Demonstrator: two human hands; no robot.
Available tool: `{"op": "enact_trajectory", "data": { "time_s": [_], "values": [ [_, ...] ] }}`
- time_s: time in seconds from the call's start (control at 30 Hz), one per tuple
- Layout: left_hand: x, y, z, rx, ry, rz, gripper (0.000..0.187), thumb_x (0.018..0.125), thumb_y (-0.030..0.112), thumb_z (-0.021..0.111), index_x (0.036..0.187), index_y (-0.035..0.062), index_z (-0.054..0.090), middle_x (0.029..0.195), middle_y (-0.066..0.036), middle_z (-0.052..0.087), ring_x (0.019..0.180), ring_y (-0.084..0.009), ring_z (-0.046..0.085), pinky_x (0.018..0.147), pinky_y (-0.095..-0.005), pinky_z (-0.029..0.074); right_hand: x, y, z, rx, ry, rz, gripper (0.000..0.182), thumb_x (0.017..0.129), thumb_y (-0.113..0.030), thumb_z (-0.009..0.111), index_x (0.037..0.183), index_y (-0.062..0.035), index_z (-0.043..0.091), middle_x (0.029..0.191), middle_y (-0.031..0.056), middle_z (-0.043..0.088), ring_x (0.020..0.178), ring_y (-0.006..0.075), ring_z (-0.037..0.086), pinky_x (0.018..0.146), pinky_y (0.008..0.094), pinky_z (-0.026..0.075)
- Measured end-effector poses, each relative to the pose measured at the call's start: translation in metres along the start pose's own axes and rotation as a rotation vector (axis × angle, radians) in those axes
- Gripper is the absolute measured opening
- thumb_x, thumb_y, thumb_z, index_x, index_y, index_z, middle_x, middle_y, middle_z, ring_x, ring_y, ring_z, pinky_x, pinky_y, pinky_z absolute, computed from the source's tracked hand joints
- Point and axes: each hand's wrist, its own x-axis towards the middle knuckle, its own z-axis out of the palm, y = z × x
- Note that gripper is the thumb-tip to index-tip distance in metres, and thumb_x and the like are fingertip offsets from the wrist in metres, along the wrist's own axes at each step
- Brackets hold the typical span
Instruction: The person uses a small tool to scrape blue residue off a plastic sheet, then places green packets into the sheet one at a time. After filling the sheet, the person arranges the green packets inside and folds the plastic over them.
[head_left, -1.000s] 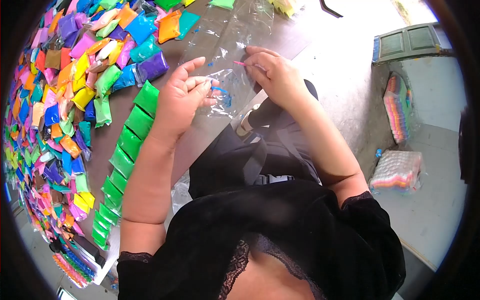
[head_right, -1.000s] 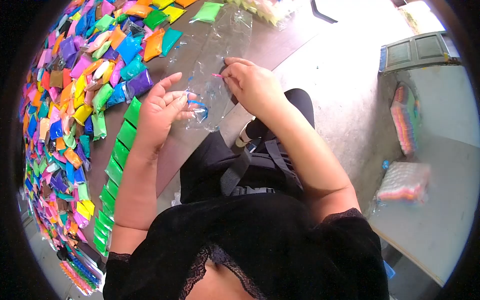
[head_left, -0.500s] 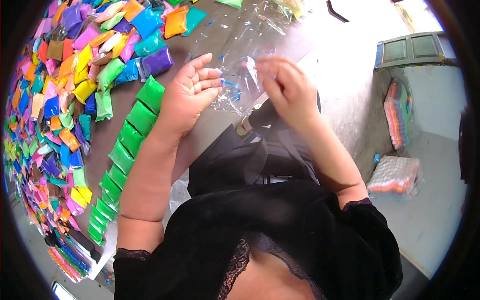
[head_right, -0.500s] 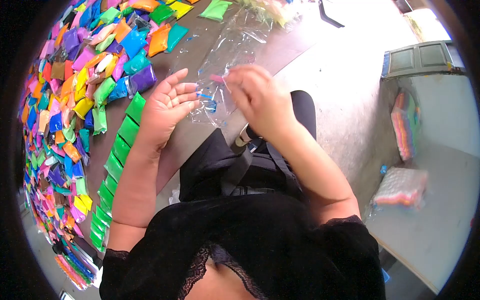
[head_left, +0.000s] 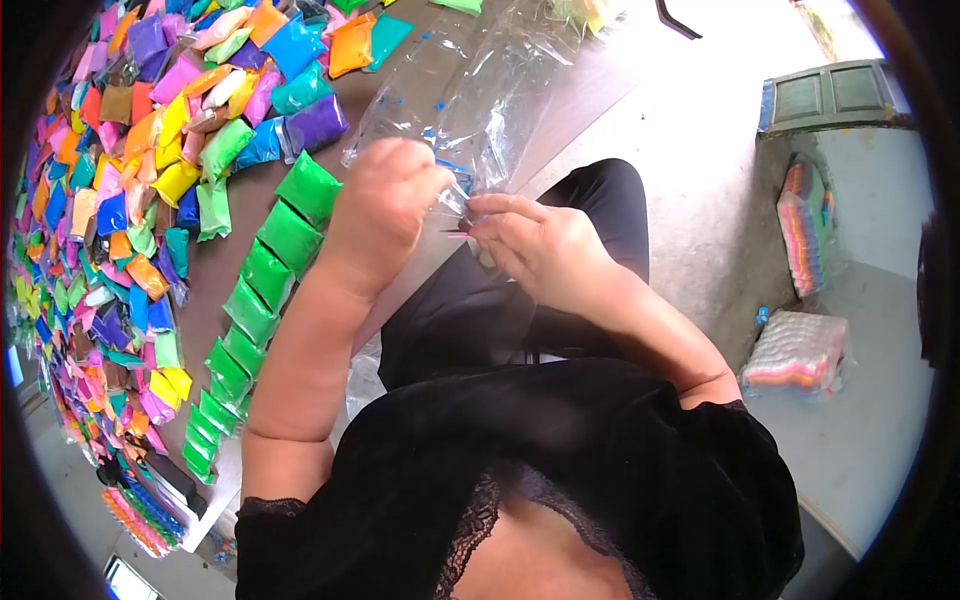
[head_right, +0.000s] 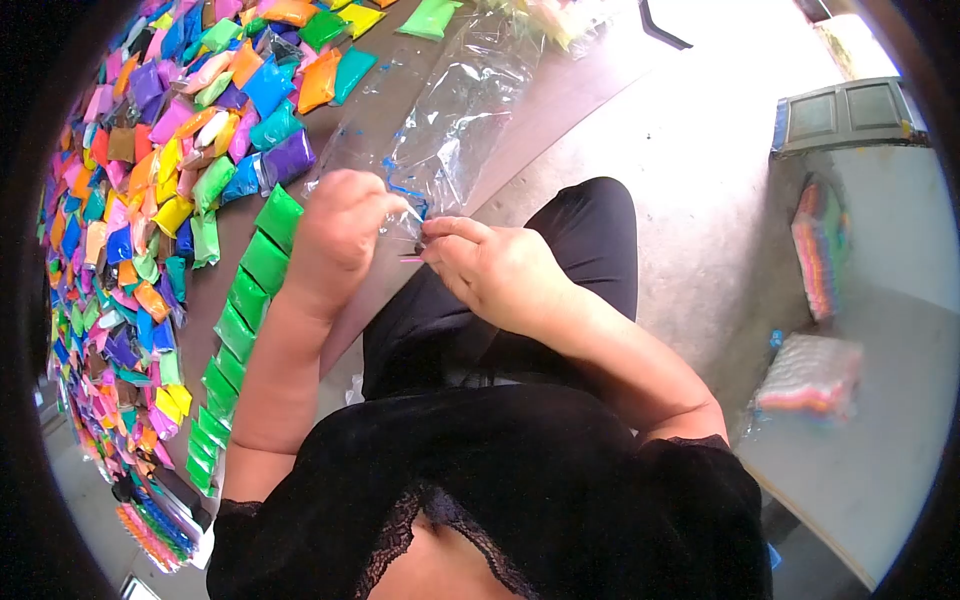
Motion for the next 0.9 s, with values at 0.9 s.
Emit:
{"op": "enact_trajectory", "data": {
  "time_s": [0.9],
  "values": [
    [-0.03,0.016,-0.007,0.026,-0.157,-0.041,0.03,0.088,0.009,0.057,0.114,0.004,0.07,0.128,-0.011,0.064,0.122,-0.03,0.059,0.109,-0.0445,0.043,0.052,0.022,0.013,-0.72,0.102,-0.048,0.006,0.082,-0.018,0.073,0.086,-0.0159,0.068,0.081,0.0012,0.058,0.062,0.0206,0.065,0.054,0.0342,0.054]
  ]
}}
